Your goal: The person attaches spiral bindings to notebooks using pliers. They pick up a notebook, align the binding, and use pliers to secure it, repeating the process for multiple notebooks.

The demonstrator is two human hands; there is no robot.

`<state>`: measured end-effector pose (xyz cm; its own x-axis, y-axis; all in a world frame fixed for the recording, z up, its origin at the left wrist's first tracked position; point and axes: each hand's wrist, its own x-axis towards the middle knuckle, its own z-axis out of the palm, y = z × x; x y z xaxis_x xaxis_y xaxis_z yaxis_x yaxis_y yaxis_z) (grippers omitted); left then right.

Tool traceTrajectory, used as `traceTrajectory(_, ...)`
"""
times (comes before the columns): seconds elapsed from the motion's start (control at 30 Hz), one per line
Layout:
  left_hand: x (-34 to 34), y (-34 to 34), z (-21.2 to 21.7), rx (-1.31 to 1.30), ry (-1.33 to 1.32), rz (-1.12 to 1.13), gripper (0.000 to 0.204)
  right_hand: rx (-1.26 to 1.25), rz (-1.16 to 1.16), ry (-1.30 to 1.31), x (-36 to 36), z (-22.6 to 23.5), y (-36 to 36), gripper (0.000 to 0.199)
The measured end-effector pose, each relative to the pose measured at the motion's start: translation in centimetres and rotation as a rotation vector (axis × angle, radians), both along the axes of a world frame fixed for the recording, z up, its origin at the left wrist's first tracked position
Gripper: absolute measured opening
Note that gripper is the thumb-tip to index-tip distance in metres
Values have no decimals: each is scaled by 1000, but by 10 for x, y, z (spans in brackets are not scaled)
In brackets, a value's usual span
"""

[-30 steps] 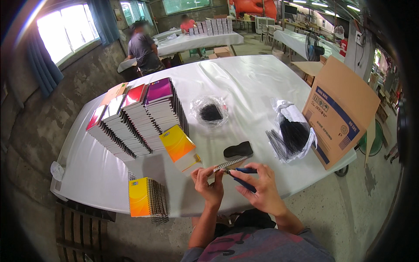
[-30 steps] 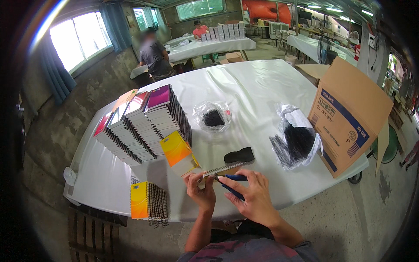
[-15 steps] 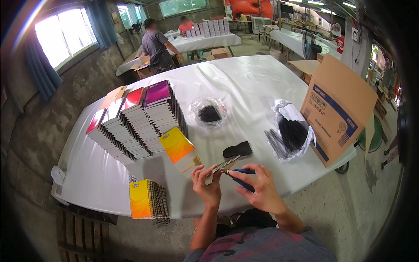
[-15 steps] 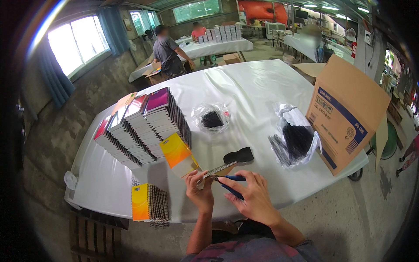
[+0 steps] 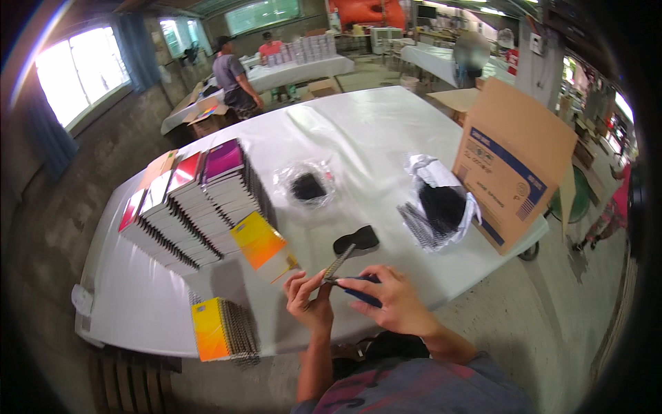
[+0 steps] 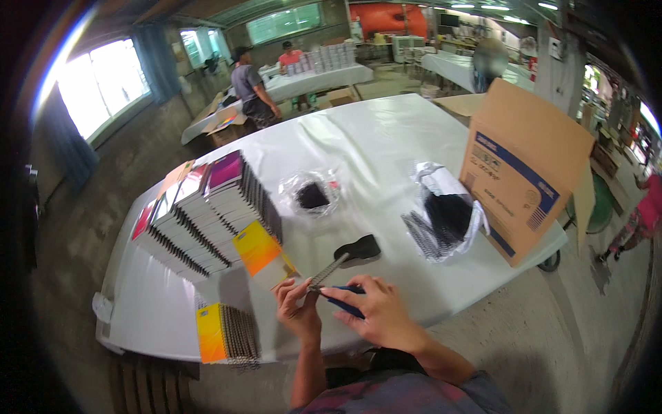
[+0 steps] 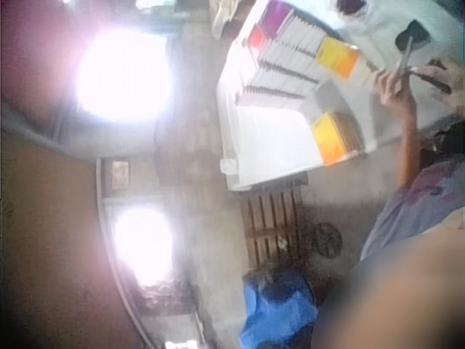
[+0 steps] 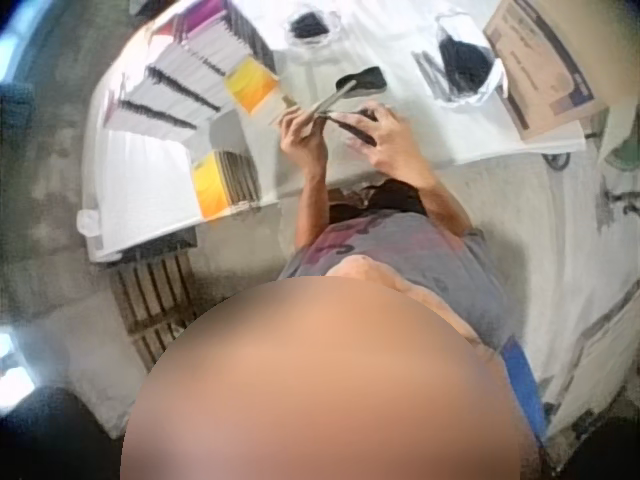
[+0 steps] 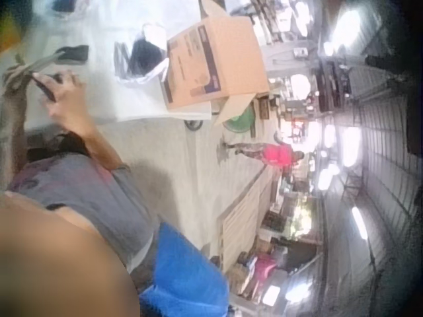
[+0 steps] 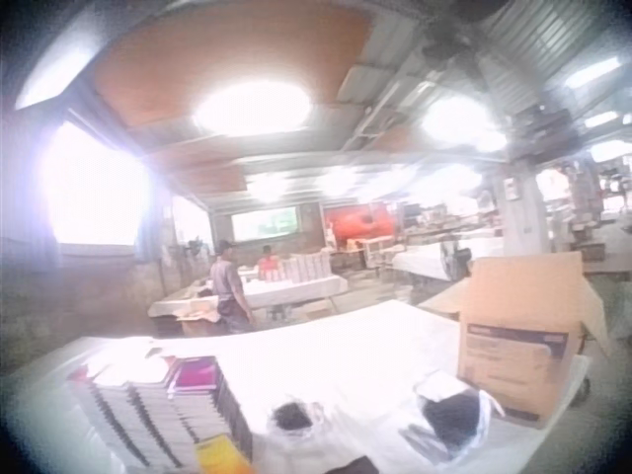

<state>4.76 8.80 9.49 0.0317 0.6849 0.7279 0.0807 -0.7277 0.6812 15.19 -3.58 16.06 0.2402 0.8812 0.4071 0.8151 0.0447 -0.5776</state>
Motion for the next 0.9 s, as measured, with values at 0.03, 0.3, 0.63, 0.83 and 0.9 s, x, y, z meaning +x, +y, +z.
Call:
traceTrajectory(0.03,1,1,-1,14,-31,-21,35,-15,-1,36,1,-2,-1,37)
traceTrajectory(0.3,-10,-10,-14,-75,-93,-110,14,-423,567,1525,17,-23,0,39)
traceTrajectory(0.63,1,-2,-22,18,49,-16,20,-160,557,924,29,-66,-11,55)
traceTrajectory(0.83,-8,-3,-23,-70,35,2,20,-450,402,492,96,-78,-49,53)
traceTrajectory(0.9,-10,-4,-21,-105,23,2,20,-623,170,227,104,-78,-47,53)
